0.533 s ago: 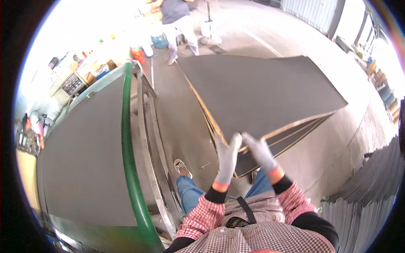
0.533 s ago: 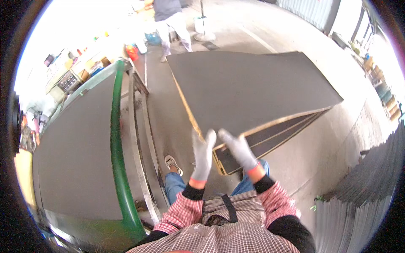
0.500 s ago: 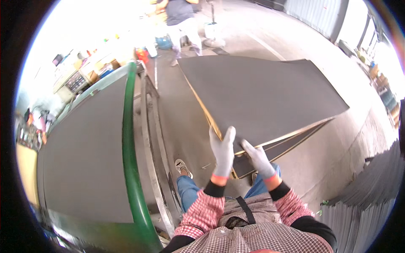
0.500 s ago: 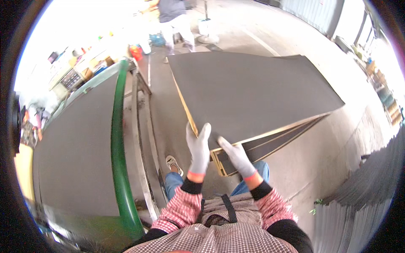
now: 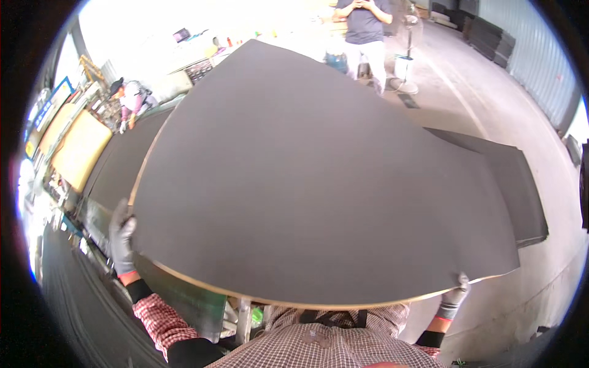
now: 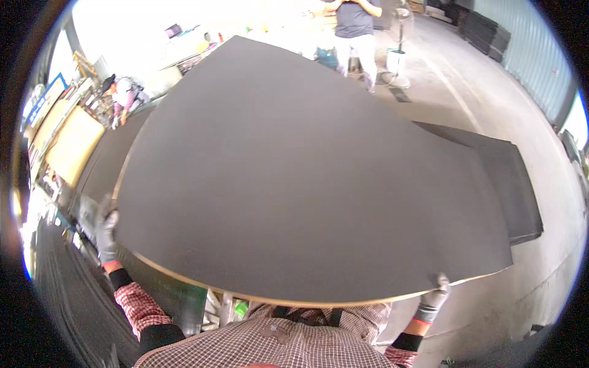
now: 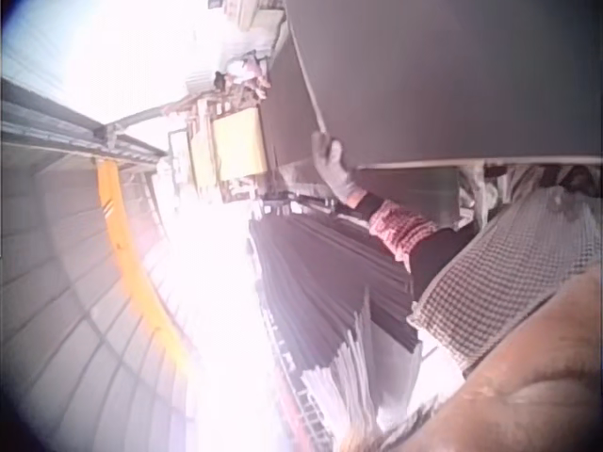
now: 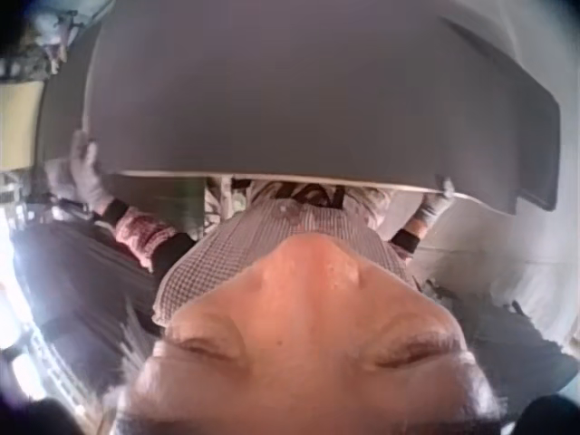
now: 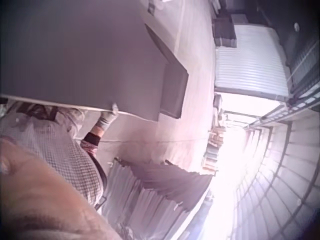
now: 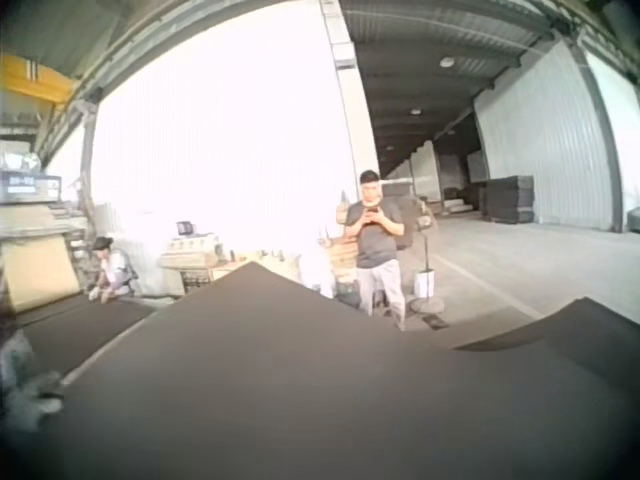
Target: Stacking large grey foam or rubber sheets onto a conveyor belt or workspace table.
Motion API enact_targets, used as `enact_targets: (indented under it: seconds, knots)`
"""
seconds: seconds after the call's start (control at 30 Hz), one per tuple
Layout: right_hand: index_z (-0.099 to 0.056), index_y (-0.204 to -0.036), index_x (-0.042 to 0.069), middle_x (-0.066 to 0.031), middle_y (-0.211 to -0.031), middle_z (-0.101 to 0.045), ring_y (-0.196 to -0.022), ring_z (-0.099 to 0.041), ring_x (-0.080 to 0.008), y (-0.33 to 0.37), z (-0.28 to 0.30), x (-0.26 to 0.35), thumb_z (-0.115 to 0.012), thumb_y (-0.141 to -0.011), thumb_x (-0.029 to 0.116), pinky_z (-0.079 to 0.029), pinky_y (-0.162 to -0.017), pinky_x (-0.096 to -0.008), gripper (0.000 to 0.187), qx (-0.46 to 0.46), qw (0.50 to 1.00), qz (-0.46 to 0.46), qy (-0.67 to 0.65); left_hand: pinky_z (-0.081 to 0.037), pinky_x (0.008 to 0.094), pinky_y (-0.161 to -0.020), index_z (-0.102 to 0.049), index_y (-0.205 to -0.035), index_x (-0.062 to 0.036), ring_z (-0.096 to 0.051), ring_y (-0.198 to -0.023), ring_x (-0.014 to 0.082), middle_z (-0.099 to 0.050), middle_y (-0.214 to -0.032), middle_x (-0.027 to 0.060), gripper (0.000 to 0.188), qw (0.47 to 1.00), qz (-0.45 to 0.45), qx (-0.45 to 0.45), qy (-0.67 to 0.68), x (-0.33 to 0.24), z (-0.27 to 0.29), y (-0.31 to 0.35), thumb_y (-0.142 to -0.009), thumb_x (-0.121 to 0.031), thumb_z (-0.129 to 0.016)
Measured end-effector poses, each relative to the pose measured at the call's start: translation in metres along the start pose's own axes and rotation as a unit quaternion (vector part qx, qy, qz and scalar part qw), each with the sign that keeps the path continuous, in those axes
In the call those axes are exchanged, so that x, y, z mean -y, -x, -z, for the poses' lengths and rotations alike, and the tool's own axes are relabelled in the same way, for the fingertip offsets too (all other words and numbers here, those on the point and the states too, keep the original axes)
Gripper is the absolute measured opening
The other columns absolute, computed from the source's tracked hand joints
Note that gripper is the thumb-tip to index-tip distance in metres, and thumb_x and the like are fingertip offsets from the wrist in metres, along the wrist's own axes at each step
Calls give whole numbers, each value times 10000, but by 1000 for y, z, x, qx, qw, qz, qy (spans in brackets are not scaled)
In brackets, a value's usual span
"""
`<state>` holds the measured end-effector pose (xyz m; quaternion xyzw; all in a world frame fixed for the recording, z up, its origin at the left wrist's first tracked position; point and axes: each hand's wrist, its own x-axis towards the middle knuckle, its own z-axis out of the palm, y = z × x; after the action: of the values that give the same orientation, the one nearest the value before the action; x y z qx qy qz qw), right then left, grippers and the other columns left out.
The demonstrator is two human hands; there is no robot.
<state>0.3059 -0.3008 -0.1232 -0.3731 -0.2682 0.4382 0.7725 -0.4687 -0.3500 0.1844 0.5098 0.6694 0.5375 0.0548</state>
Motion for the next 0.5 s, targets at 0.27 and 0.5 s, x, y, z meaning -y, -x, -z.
enact_targets:
  seconds: [0.27,0.5]
  knots:
    - [-608,-1048,-2,-46,-1010,-595,-914,-558,-155,91,-175,-131,-609,-859,120,-448,-861,-307,225,161,923,-304,172,-386,391,-981,-395,-1300,65,-472,-1130,247,-465,-1272,163,566,927,227,-213,209,48,-198,119,-890,-278,-584]
    - [-589,-1045,-7,-41,-1013,-594,-902,-570,-127,118,-198,-110,-576,-882,102,-484,-787,-275,197,206,924,-300,121,-527,385,-741,-545,-1117,-21,-585,-868,216,-585,-1037,70,274,746,440,-289,408,167,-226,210,-880,-151,-595]
